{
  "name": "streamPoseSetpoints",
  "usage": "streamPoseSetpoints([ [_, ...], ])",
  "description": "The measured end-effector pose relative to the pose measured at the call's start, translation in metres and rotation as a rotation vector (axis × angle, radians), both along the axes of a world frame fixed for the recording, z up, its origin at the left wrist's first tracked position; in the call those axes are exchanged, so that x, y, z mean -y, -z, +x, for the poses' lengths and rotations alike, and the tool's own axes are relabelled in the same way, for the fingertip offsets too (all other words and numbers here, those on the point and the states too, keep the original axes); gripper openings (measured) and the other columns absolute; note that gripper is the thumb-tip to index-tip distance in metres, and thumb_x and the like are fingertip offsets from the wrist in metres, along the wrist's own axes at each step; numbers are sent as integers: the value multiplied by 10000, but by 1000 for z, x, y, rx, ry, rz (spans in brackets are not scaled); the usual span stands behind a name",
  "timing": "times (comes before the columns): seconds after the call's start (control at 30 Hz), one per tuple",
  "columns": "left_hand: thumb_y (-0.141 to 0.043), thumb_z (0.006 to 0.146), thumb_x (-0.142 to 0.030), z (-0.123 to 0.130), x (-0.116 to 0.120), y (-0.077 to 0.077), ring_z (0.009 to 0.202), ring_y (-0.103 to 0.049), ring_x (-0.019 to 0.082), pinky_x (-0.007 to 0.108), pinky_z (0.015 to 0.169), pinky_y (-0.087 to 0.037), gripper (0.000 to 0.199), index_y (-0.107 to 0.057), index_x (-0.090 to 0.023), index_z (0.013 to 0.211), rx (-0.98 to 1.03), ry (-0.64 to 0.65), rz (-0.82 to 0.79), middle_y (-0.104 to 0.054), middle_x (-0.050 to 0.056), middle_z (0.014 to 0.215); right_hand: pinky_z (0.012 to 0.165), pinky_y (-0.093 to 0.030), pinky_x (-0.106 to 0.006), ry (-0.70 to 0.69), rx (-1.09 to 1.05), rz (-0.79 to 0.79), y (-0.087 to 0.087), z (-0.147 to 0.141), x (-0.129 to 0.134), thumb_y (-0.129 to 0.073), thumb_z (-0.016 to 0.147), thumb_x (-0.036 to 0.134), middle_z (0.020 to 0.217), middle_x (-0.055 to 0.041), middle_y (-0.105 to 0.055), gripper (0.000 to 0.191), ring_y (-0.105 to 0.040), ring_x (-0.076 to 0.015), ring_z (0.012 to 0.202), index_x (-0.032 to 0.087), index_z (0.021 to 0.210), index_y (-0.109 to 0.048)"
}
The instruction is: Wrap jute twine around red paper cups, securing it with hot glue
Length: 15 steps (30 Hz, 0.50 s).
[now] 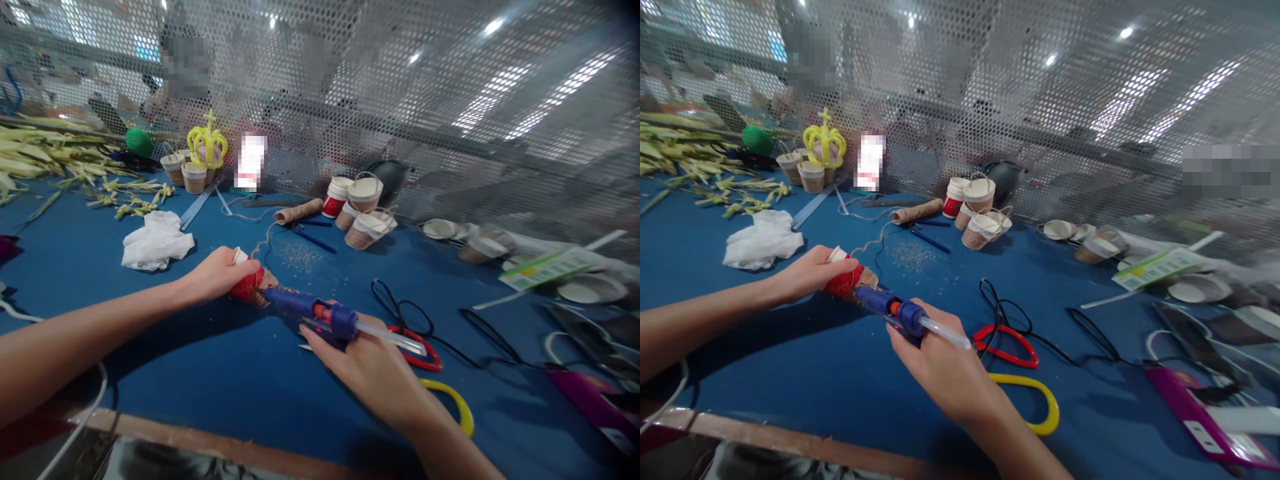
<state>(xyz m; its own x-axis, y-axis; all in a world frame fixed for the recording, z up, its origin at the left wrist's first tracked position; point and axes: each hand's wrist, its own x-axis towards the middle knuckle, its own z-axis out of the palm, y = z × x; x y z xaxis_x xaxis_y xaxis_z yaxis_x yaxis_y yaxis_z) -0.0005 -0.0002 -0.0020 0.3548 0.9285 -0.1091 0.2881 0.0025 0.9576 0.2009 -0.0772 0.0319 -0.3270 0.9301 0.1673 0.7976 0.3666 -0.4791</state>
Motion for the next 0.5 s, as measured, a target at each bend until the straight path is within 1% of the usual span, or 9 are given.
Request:
streamPoseSetpoints([
  [0.13,-457,734,-296,1,3,-4,610,-598,136,216,567,-445,283,-668,-109,726,67,64,-51,-683,53,696,545,-417,-246,15,21,43,3,2,0,-468,781,247,634,-9,-607,128,-556,-143,576,192,678,-519],
  [0.2,-453,735,-288,1,4,-6,632,-595,141,216,580,-442,277,-666,-110,729,61,96,-33,-678,48,708,546,-415,-248,2,41,45,1,2,0,-456,785,242,635,-11,-608,144,-551,-141,567,189,670,-524],
  [0.27,-449,739,-291,0,4,-7,609,-571,132,209,564,-426,278,-656,-107,717,44,121,1,-659,37,679,553,-415,-252,-4,63,49,0,2,-1,-452,785,248,645,-16,-613,162,-553,-143,575,188,656,-531],
  [0.33,-453,743,-321,-1,5,-6,529,-508,109,196,499,-382,296,-633,-99,668,-12,116,59,-601,15,585,557,-416,-260,19,97,53,-1,3,-2,-449,785,260,637,-23,-611,185,-554,-151,577,185,644,-544],
  [0.4,-458,745,-362,-2,5,-5,460,-406,81,186,433,-305,327,-597,-97,612,-84,108,128,-496,-18,499,547,-415,-271,52,131,53,-1,4,-3,-444,783,263,601,-26,-599,200,-550,-158,558,181,649,-568],
  [0.5,-441,759,-401,-4,4,-2,447,-290,66,185,404,-225,371,-542,-106,558,-154,119,212,-359,-46,475,530,-419,-280,76,133,4,-3,6,-5,-471,753,254,547,-13,-578,169,-543,-160,515,178,679,-602],
])
